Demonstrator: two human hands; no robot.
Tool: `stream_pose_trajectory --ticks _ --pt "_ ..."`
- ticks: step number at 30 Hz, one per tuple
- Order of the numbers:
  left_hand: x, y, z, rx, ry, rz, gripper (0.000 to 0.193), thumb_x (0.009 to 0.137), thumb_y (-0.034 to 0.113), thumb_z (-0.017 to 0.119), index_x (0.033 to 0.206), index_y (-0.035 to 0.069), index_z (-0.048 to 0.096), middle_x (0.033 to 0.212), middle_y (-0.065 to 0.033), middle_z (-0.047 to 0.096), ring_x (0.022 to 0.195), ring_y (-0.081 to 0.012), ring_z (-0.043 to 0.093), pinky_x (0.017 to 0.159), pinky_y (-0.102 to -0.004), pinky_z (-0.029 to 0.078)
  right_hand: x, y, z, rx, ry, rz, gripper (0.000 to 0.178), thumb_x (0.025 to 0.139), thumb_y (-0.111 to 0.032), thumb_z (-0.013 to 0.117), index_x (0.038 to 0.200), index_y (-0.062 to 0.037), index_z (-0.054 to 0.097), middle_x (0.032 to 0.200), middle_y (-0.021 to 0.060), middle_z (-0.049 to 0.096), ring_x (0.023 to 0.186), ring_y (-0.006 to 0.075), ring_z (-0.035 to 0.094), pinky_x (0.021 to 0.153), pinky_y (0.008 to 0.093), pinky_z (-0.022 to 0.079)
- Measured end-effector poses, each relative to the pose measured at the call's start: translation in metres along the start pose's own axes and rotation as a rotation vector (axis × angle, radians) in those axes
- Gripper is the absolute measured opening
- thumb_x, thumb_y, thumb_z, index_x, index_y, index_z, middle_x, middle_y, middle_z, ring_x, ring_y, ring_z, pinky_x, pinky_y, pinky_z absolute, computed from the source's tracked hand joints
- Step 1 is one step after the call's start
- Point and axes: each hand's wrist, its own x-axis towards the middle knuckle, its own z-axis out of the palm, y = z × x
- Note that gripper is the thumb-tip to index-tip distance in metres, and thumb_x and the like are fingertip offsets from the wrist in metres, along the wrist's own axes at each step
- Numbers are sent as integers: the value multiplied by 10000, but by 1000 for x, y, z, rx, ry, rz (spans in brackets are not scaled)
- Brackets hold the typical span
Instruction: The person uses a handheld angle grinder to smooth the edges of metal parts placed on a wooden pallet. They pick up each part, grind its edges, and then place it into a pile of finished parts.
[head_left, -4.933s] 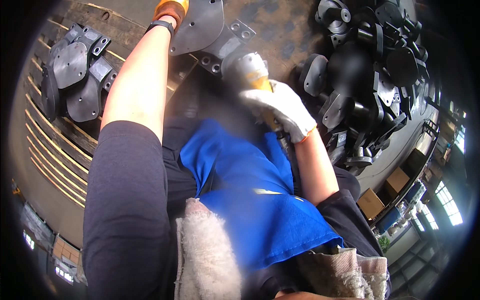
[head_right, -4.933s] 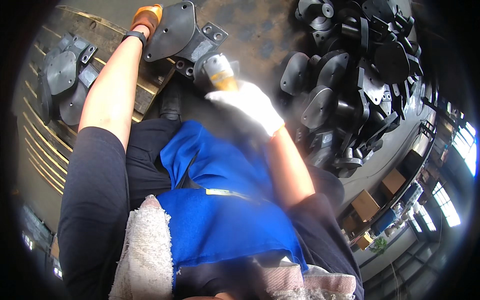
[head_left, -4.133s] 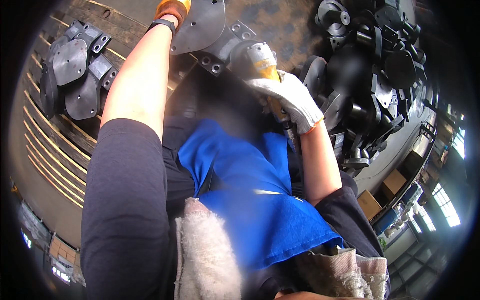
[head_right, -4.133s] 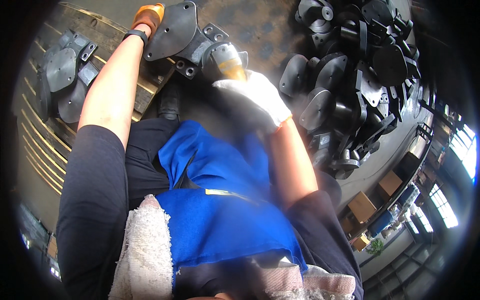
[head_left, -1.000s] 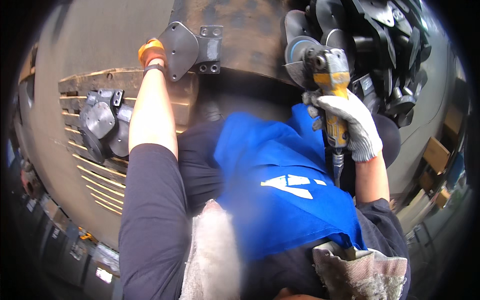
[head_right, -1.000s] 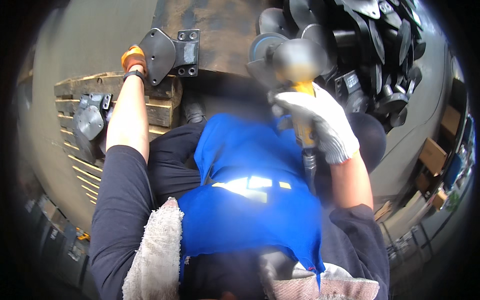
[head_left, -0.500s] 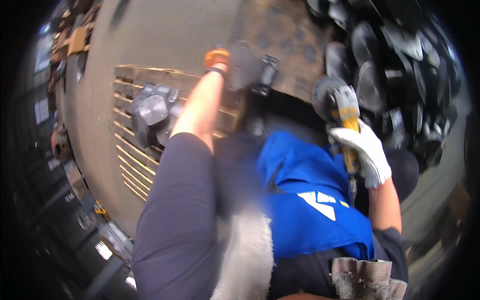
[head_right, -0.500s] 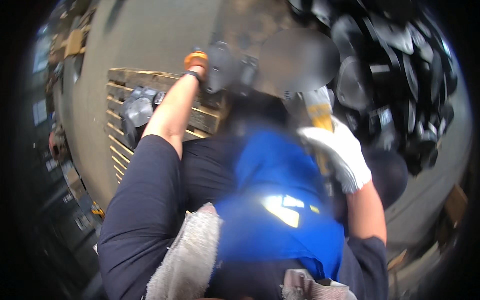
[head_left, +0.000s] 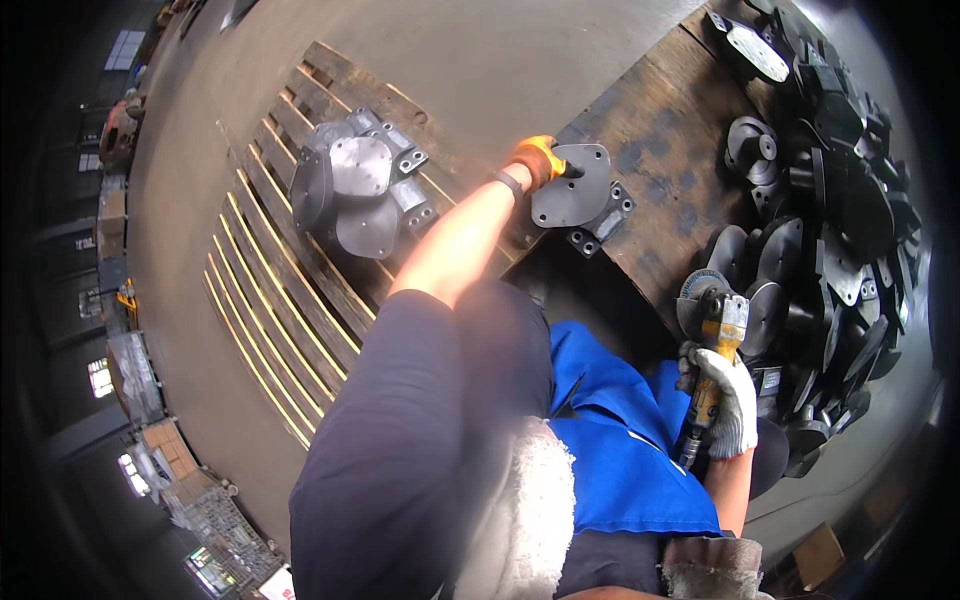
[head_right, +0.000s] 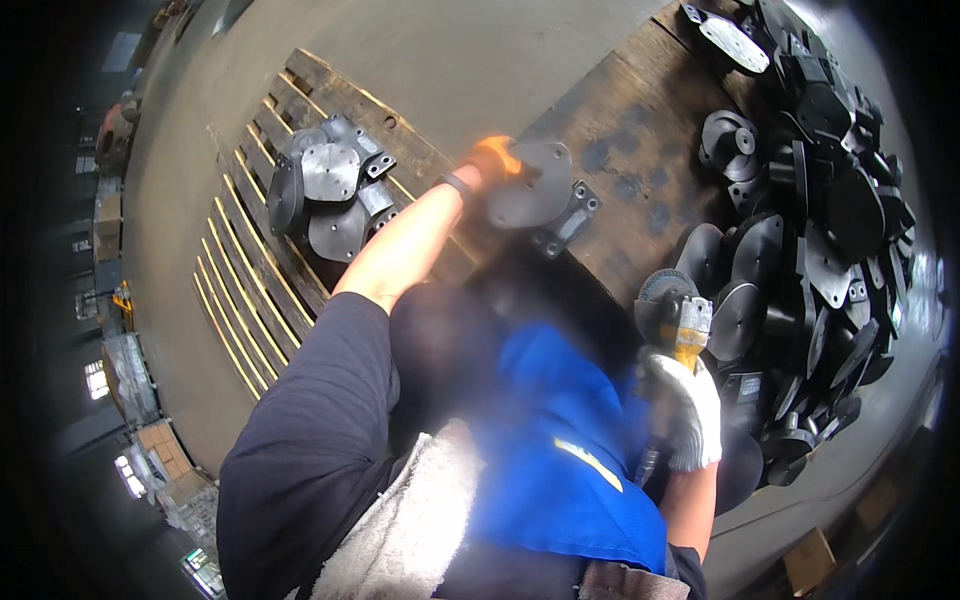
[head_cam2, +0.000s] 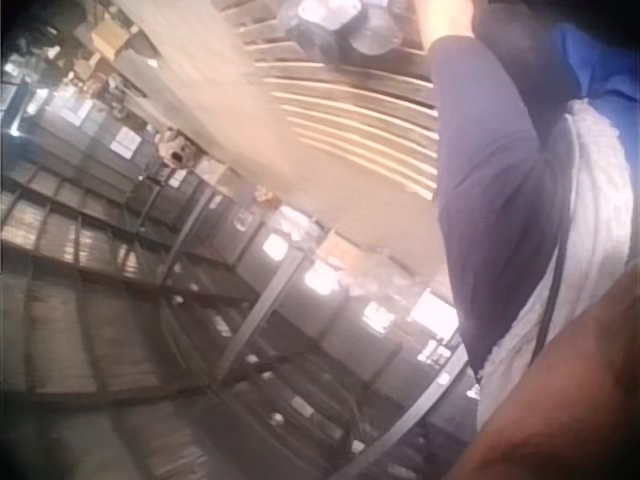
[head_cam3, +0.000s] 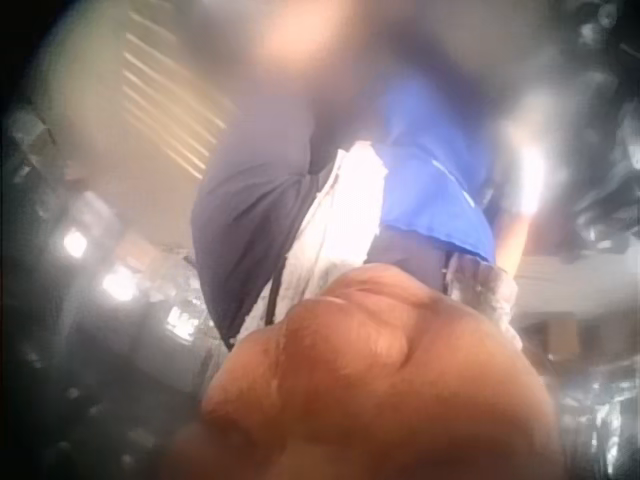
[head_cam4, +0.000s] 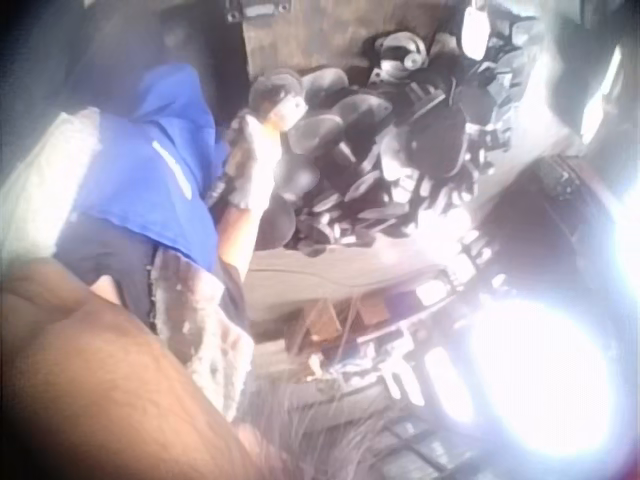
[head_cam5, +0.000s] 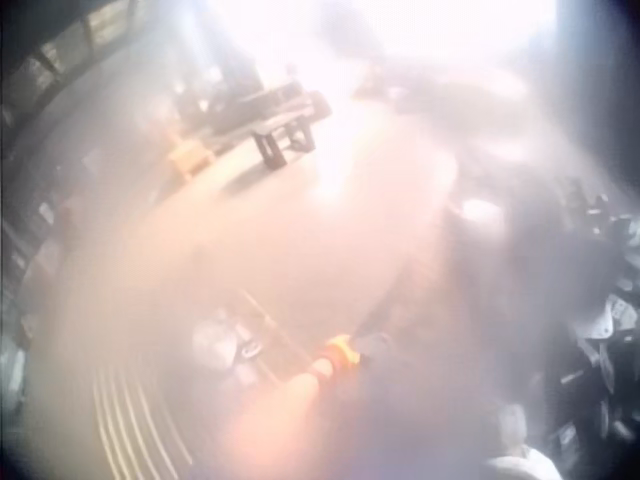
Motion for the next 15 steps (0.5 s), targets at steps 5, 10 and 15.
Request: stream_pose_trajectory --ticks 5,10,15 --pt "-50 33 -15 -64 82 -69 689 733 392 806 1301 49 618 1276 -184 649 1183 -335 619 997 -394 495 -8 -1 13 9 23 -45 334 867 -190 698 1114 19 616 936 113 667 764 182 646 676 298 546" --pt "-82 34 -52 -18 428 -35 483 697 344 784 1062 37 707 1053 -204 713 1008 -371 681 863 -401 550 -16 -1 22 -28 -5 -67 315 868 -201 708 1085 12 626 929 111 665 778 184 644 676 296 536" --pt "-66 -57 -98 113 565 -280 500 725 463 722 956 20 736 988 -224 721 963 -389 692 820 -433 553 -36 -13 20 15 -3 -117 318 843 -180 741 1077 15 651 864 89 671 739 169 636 687 286 513"
